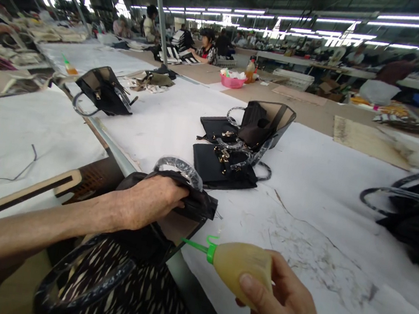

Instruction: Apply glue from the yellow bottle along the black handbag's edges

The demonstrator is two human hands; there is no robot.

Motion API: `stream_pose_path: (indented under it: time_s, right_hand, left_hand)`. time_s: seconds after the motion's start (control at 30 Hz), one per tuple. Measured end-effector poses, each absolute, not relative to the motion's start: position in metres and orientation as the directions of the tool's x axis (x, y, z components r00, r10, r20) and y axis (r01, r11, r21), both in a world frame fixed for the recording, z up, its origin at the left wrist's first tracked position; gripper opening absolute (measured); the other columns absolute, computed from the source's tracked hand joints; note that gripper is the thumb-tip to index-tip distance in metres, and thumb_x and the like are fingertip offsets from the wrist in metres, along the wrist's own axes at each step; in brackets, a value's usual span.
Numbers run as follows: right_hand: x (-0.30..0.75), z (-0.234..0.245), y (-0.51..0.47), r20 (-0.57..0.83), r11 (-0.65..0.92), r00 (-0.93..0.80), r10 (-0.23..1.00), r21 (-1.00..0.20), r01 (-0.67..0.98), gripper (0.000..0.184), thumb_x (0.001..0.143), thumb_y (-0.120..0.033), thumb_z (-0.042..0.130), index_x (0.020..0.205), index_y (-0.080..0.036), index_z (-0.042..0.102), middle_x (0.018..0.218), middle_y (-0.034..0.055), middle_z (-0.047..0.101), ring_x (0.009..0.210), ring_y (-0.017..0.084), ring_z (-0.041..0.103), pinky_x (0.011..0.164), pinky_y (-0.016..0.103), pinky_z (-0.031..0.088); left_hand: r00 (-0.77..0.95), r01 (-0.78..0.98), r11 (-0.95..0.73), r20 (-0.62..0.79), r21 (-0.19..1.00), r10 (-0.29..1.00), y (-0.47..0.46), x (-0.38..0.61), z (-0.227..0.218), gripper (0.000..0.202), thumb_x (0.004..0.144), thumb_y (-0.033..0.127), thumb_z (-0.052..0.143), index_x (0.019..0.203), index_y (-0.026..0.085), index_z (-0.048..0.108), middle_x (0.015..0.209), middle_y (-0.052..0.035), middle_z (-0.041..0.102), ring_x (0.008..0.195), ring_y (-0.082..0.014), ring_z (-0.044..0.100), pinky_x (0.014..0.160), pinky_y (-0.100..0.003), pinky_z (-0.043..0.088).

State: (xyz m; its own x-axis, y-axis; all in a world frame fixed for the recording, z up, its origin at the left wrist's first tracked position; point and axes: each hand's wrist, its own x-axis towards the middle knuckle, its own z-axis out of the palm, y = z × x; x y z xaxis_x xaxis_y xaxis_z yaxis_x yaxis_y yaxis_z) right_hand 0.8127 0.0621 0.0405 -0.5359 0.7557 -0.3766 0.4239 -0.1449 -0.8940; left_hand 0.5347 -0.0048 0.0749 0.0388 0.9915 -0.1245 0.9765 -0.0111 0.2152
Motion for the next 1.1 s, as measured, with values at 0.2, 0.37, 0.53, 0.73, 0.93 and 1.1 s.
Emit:
stream_pose_path:
  time_s: [0.2, 0.37, 0.53, 0.73, 0.93, 1.1]
  right_hand:
    - [0.799, 0.029, 0.076, -0.301, -0.065, -0.497, 0.814, -0.897, 0.437, 0.055, 0.078, -0.067, 0.063, 0.102, -0.019, 0.055, 0.078, 0.0031, 0.063, 0.071, 0.022, 0.057, 0.059, 0.032, 0.041]
    - [0.8, 0.006, 0.096, -0.244, 0.07, -0.517, 0.821, -0.855, 0.515, 0.057, 0.077, -0.073, 0.061, 0.1, -0.02, 0.055, 0.081, 0.0028, 0.064, 0.075, 0.024, 0.059, 0.063, 0.035, 0.045]
    - [0.799, -0.007, 0.113, -0.204, 0.131, -0.506, 0.838, -0.825, 0.549, 0.06, 0.079, -0.072, 0.061, 0.112, -0.022, 0.052, 0.082, 0.0, 0.061, 0.07, 0.021, 0.054, 0.068, 0.036, 0.042]
    - [0.791, -0.005, 0.115, -0.154, 0.075, -0.493, 0.856, -0.907, 0.415, 0.058, 0.08, -0.064, 0.068, 0.117, -0.024, 0.051, 0.094, -0.0002, 0.063, 0.079, 0.02, 0.055, 0.072, 0.034, 0.043]
    - [0.792, -0.007, 0.112, -0.199, 0.066, -0.531, 0.824, -0.896, 0.438, 0.059, 0.079, -0.065, 0.067, 0.116, -0.022, 0.049, 0.092, 0.0006, 0.062, 0.077, 0.021, 0.055, 0.07, 0.035, 0.045]
    - [0.797, 0.009, 0.107, -0.242, 0.063, -0.596, 0.766, -0.894, 0.444, 0.054, 0.085, -0.066, 0.059, 0.11, -0.019, 0.052, 0.09, 0.0025, 0.062, 0.08, 0.023, 0.058, 0.068, 0.035, 0.043]
  left_hand:
    - [-0.007, 0.982, 0.046, -0.208, 0.183, 0.978, 0.002, 0.534, 0.082, 0.016, 0.084, 0.017, 0.047, 0.084, 0.017, 0.063, 0.082, -0.0078, 0.069, 0.073, -0.0202, 0.062, 0.06, -0.032, 0.034]
    - [-0.029, 0.978, 0.059, -0.151, 0.199, 0.988, 0.01, 0.529, 0.09, 0.016, 0.084, 0.016, 0.051, 0.082, 0.016, 0.067, 0.084, -0.0089, 0.072, 0.083, -0.0228, 0.066, 0.065, -0.031, 0.04]
    - [-0.024, 0.978, 0.057, -0.165, 0.2, 0.986, 0.02, 0.523, 0.098, 0.016, 0.084, 0.024, 0.055, 0.083, 0.016, 0.069, 0.086, -0.0114, 0.073, 0.086, -0.0261, 0.068, 0.068, -0.033, 0.042]
    - [-0.012, 0.981, 0.047, -0.183, 0.188, 0.983, 0.026, 0.521, 0.104, 0.013, 0.083, 0.022, 0.057, 0.083, 0.016, 0.069, 0.087, -0.0101, 0.073, 0.088, -0.0249, 0.067, 0.068, -0.033, 0.041]
    - [-0.002, 0.981, 0.038, -0.182, 0.193, 0.983, 0.025, 0.522, 0.105, 0.014, 0.083, 0.021, 0.057, 0.084, 0.015, 0.069, 0.09, -0.0109, 0.073, 0.09, -0.0251, 0.068, 0.07, -0.033, 0.042]
    - [-0.004, 0.984, 0.038, -0.189, 0.176, 0.982, 0.024, 0.525, 0.105, 0.014, 0.084, 0.02, 0.057, 0.083, 0.015, 0.069, 0.089, -0.0117, 0.073, 0.09, -0.0252, 0.068, 0.069, -0.032, 0.042]
